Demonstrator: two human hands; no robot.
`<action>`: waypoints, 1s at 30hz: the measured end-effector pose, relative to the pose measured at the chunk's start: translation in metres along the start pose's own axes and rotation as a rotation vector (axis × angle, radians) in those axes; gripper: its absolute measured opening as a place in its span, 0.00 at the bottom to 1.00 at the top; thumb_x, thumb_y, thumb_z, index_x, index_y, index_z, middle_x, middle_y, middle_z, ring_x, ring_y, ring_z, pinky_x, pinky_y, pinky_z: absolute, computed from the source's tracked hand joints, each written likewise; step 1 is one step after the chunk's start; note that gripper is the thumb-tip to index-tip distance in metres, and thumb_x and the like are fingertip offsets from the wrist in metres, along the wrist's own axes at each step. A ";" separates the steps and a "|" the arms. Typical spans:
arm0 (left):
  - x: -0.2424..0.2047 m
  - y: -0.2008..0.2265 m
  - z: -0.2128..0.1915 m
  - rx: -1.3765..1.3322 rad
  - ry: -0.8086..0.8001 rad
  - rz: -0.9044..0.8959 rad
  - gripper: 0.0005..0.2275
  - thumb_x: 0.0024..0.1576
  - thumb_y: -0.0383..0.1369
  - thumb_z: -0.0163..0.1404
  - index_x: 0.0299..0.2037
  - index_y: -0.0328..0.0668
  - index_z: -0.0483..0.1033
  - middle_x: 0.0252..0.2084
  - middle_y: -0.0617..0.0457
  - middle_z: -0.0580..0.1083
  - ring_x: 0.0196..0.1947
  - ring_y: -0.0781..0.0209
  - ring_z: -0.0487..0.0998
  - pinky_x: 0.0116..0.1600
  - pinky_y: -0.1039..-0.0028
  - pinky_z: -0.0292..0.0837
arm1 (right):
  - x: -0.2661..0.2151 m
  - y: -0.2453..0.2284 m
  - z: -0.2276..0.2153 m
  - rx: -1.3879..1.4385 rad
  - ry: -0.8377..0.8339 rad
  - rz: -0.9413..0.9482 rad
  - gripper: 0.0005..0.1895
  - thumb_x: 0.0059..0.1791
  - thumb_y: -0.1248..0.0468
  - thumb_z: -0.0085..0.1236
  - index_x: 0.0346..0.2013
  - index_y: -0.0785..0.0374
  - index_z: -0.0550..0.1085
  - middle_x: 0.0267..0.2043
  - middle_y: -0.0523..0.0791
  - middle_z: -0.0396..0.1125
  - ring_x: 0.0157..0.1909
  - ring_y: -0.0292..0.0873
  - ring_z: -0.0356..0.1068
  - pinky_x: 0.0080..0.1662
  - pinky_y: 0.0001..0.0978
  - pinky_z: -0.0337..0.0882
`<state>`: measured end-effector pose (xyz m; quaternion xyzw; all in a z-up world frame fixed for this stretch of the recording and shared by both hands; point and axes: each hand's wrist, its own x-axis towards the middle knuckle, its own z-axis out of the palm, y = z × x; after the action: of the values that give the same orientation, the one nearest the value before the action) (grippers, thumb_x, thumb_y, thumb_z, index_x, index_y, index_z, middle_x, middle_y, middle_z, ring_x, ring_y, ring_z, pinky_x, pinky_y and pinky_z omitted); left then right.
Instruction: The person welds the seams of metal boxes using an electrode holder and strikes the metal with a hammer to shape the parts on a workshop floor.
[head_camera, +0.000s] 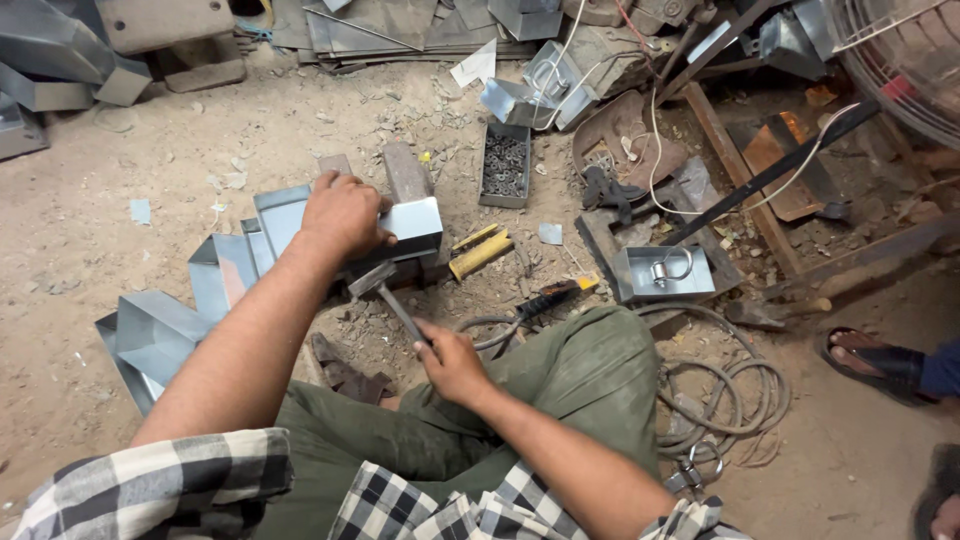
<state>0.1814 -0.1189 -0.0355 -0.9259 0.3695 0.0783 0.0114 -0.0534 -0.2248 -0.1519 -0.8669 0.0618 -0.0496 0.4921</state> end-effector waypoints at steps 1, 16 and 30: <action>0.001 0.001 -0.001 -0.003 0.000 0.001 0.25 0.45 0.53 0.64 0.53 0.61 0.82 0.53 0.53 0.78 0.63 0.56 0.70 0.72 0.58 0.51 | -0.003 0.001 0.002 -0.003 -0.001 0.001 0.22 0.53 0.61 0.53 0.61 0.65 0.72 0.49 0.55 0.75 0.48 0.54 0.77 0.51 0.43 0.74; 0.047 0.043 0.060 -0.537 0.577 -0.129 0.21 0.69 0.42 0.43 0.33 0.33 0.81 0.37 0.34 0.77 0.40 0.33 0.77 0.49 0.49 0.69 | -0.009 -0.005 -0.009 -0.079 -0.075 0.021 0.26 0.49 0.56 0.60 0.58 0.67 0.74 0.41 0.59 0.73 0.44 0.60 0.74 0.47 0.46 0.72; 0.056 0.039 0.089 -0.222 0.763 -0.134 0.20 0.71 0.41 0.43 0.30 0.39 0.79 0.32 0.42 0.77 0.34 0.41 0.77 0.44 0.51 0.68 | -0.010 0.011 -0.011 -0.062 0.027 -0.024 0.26 0.50 0.58 0.61 0.61 0.66 0.72 0.39 0.56 0.72 0.41 0.56 0.73 0.45 0.45 0.72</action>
<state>0.1821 -0.1784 -0.1307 -0.9061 0.2753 -0.2323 -0.2217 -0.0656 -0.2376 -0.1559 -0.8817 0.0595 -0.0653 0.4635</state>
